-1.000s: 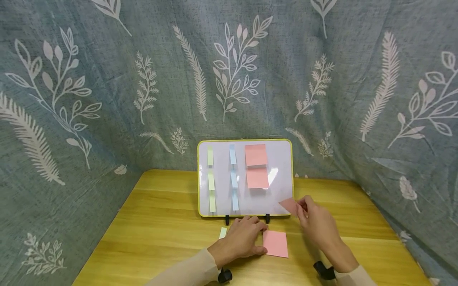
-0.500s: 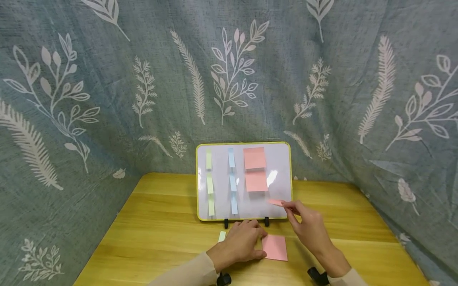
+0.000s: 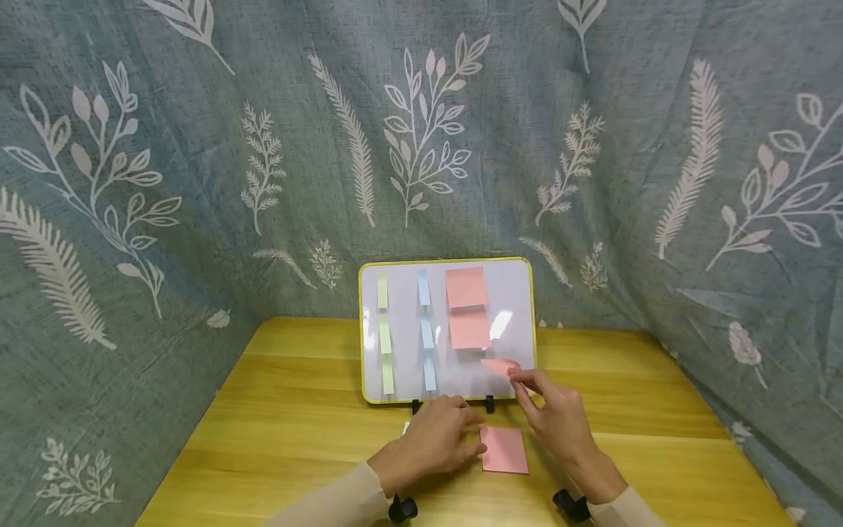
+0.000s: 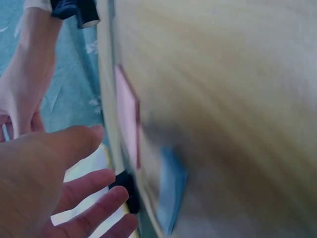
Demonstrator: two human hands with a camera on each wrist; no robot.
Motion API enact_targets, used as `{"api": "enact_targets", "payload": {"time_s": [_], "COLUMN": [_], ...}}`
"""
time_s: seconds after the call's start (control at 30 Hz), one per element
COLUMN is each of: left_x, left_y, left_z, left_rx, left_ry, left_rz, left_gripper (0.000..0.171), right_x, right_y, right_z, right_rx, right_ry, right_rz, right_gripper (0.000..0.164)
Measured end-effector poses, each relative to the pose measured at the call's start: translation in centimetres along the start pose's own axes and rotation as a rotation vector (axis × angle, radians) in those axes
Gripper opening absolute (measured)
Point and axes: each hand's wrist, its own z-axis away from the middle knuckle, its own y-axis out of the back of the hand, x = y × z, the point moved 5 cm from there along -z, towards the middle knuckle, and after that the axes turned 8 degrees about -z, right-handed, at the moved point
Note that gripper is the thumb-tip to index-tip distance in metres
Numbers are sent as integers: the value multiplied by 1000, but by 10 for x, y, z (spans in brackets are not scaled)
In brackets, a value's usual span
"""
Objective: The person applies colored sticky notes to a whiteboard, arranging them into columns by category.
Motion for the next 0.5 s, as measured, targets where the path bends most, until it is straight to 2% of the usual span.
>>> {"api": "enact_targets", "payload": {"time_s": [0.1,0.2,0.37,0.5], "left_x": [-8,-17,-31,-38], "left_y": [8,15,27,38], "left_z": [1,2,2,2], "left_rx": [44,70,103,139], "left_ry": [13,48,107,143], "left_rz": [2,43,128,165], "left_gripper": [35,31,25,22], "right_x": [-2,-3,-3,-4], "right_y": [-5,-11,-21,-28], "right_z": [0,0,0,0], "right_rx": [0,0,-9,-23], "right_ry": [7,11,-1,-21], "right_rz": [-17,-32,-25,-12], "right_gripper": [26,20,33,34]}}
